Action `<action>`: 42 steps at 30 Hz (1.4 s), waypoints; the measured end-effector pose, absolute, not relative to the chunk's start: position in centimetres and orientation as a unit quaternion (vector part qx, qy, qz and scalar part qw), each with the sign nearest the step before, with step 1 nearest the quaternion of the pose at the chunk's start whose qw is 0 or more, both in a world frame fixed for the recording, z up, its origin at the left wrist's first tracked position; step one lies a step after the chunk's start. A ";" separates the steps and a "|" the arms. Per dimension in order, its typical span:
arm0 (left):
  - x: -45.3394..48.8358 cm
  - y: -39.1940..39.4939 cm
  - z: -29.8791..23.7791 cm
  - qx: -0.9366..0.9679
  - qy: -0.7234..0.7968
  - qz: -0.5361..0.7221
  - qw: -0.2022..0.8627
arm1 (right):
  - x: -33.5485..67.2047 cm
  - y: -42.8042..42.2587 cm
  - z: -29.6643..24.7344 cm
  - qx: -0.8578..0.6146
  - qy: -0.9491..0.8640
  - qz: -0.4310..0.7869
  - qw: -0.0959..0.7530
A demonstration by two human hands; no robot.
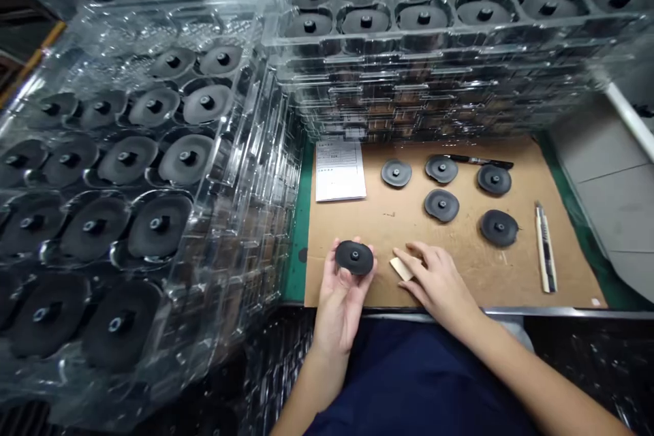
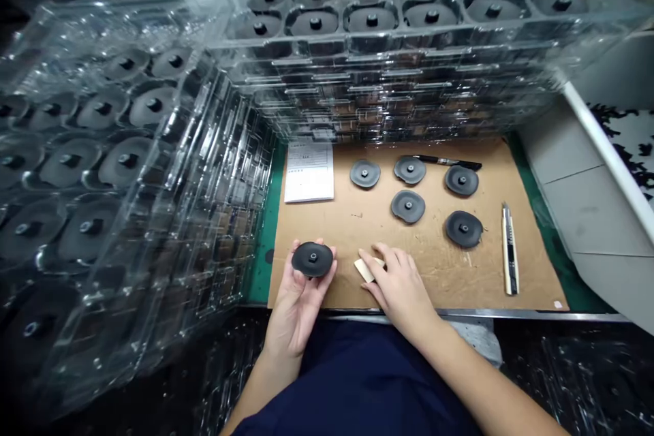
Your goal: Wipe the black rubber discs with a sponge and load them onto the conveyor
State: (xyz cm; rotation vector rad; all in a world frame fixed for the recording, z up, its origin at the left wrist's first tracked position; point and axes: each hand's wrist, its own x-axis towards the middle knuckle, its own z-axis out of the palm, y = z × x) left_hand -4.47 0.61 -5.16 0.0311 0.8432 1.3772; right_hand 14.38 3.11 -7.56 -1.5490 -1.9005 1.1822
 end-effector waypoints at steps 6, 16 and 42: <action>-3.9 1.7 -6.3 0.014 0.391 0.625 0.675 | 13.4 4.6 -7.8 -0.524 -0.736 0.395 0.167; -2.8 2.5 -8.2 0.049 0.431 0.620 0.653 | 11.9 9.0 -6.0 -0.517 -0.674 0.497 0.176; -2.9 2.6 -8.2 0.051 0.449 0.610 0.650 | 12.2 8.6 -7.0 -0.516 -0.739 0.385 0.196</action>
